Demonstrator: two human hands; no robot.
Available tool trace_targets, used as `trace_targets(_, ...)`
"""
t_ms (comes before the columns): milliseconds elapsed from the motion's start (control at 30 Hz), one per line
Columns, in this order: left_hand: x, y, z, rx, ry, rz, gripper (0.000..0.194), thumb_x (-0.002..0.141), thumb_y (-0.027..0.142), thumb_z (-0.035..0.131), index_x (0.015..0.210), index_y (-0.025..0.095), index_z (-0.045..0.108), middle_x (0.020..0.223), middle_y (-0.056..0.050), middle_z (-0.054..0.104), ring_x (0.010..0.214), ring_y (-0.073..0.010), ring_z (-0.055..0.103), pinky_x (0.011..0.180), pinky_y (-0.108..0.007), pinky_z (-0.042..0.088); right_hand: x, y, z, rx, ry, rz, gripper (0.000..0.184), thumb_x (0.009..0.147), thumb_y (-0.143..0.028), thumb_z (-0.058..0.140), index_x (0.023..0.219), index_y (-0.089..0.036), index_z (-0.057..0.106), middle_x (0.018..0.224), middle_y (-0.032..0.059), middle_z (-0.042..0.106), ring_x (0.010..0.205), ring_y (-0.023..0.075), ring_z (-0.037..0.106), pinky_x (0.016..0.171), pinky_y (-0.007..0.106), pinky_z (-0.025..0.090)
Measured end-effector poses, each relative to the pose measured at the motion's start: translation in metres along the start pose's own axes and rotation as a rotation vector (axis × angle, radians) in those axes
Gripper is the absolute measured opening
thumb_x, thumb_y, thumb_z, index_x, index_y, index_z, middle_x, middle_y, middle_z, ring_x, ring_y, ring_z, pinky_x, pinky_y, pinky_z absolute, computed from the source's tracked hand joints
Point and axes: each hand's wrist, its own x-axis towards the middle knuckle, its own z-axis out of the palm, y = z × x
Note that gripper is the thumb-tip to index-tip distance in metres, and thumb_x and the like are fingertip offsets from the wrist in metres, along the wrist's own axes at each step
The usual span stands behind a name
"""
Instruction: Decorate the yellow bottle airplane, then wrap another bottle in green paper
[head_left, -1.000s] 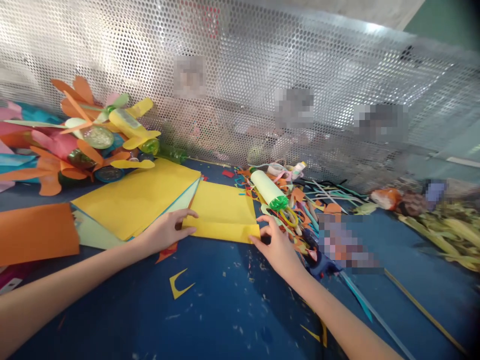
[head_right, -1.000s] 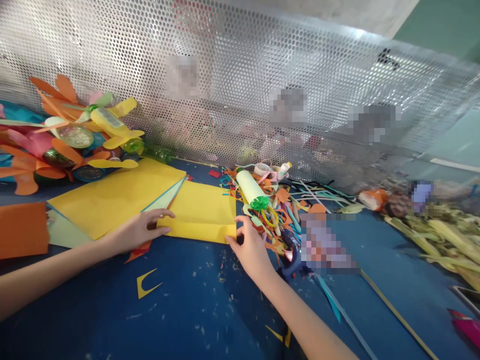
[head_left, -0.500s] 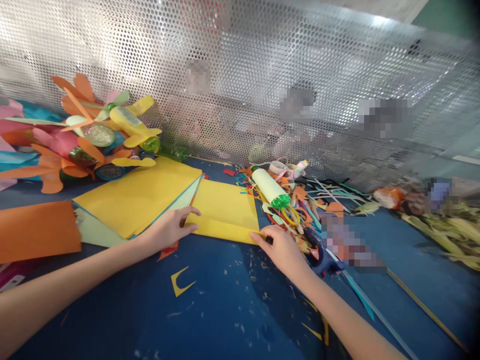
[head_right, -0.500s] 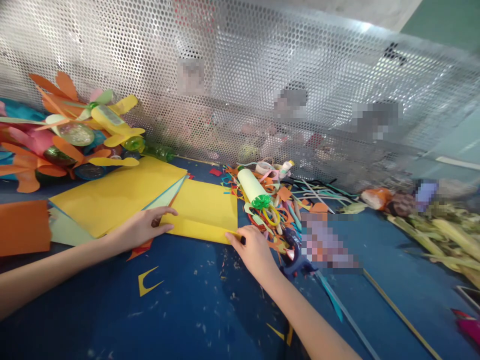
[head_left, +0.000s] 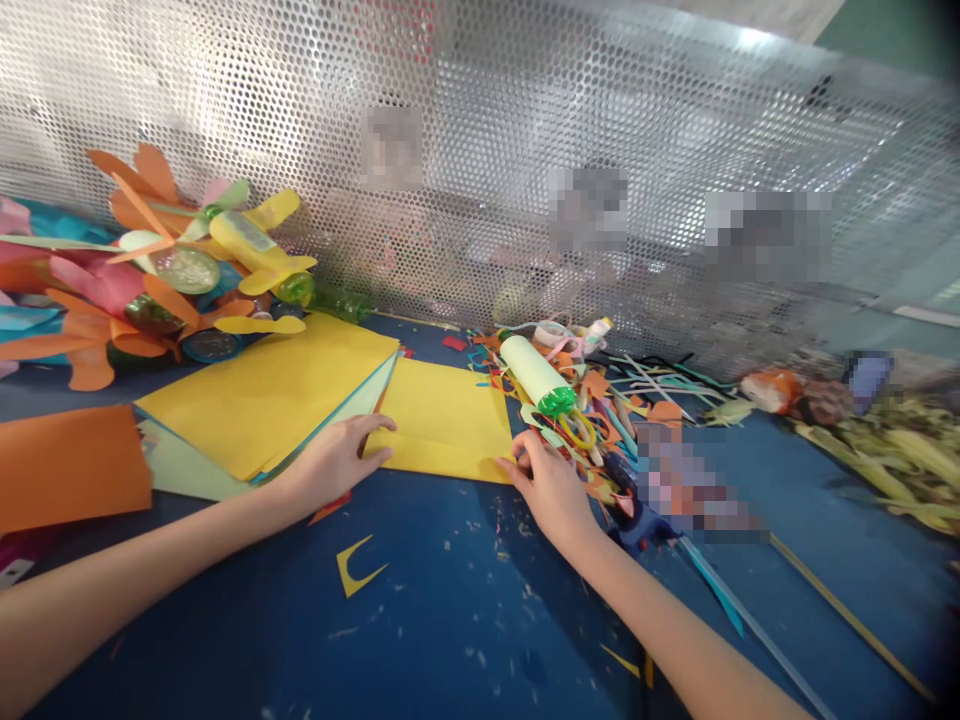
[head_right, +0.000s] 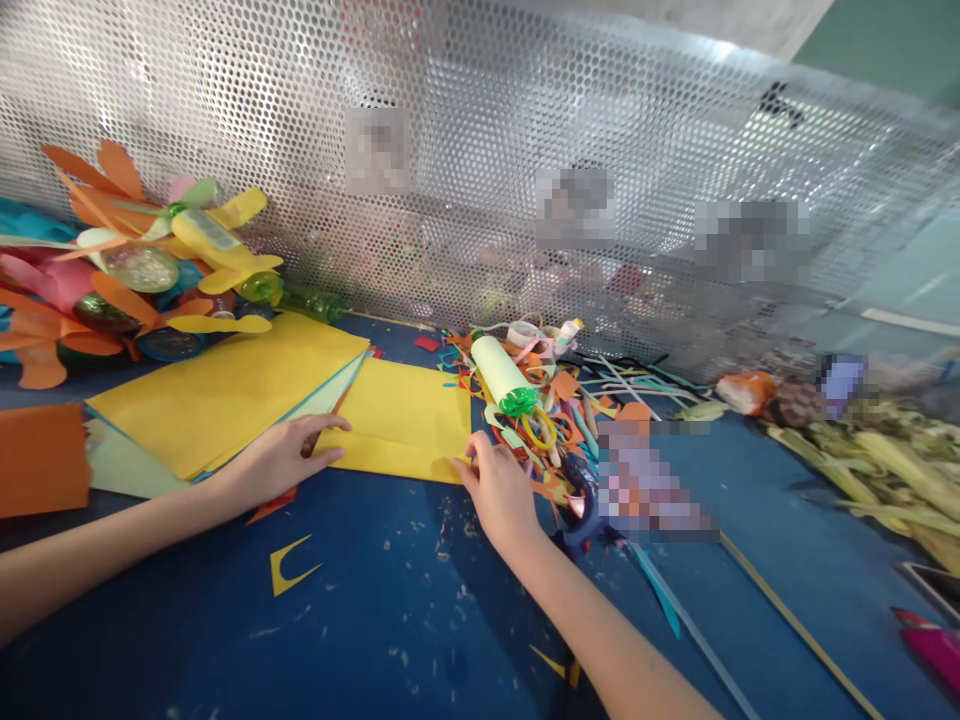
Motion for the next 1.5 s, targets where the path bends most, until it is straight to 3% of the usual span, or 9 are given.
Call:
trace_targets(700, 0.002, -0.004, 0.004, 0.05, 0.036, 0.036, 0.025, 0.084, 0.034, 0.05, 0.105, 0.022, 0.052, 0.068, 0.002, 0.054, 0.058, -0.0153, 0.052, 0.059, -0.026, 0.039, 0.001, -0.013, -0.007, -0.191, -0.089, 0.045, 0.01, 0.088, -0.028, 0.06, 0.083, -0.022, 0.053, 0.072, -0.0016, 0.063, 0.082, 0.0212, 0.061, 0.064, 0.03, 0.031)
trace_targets(1133, 0.0, -0.003, 0.007, 0.067, 0.02, 0.093, 0.024, 0.088, 0.029, 0.043, 0.11, 0.022, 0.05, 0.106, -0.008, 0.063, 0.09, -0.0223, 0.061, 0.081, -0.034, 0.045, 0.006, -0.013, -0.007, -0.231, -0.092, 0.038, 0.01, 0.088, -0.03, 0.059, 0.083, -0.022, 0.055, 0.069, -0.0011, 0.063, 0.078, 0.0202, 0.061, 0.055, 0.028, 0.026)
trace_targets(1367, 0.0, -0.002, 0.006, 0.081, 0.023, 0.083, 0.024, 0.088, 0.029, 0.045, 0.11, 0.021, 0.049, 0.103, -0.009, 0.063, 0.089, -0.0231, 0.061, 0.079, -0.035, 0.045, 0.006, -0.015, -0.006, -0.259, -0.103, 0.061, 0.009, 0.089, -0.028, 0.057, 0.084, -0.022, 0.055, 0.074, 0.0005, 0.065, 0.081, 0.0212, 0.061, 0.056, 0.028, 0.027)
trace_targets(1500, 0.001, -0.001, 0.006, 0.089, 0.028, 0.066, 0.024, 0.087, 0.031, 0.048, 0.108, 0.02, 0.047, 0.091, -0.006, 0.062, 0.08, -0.0222, 0.06, 0.071, -0.032, 0.044, 0.006, -0.016, -0.007, -0.26, -0.136, 0.069, 0.008, 0.089, -0.029, 0.057, 0.085, -0.022, 0.055, 0.076, 0.0007, 0.065, 0.084, 0.0223, 0.061, 0.058, 0.029, 0.028)
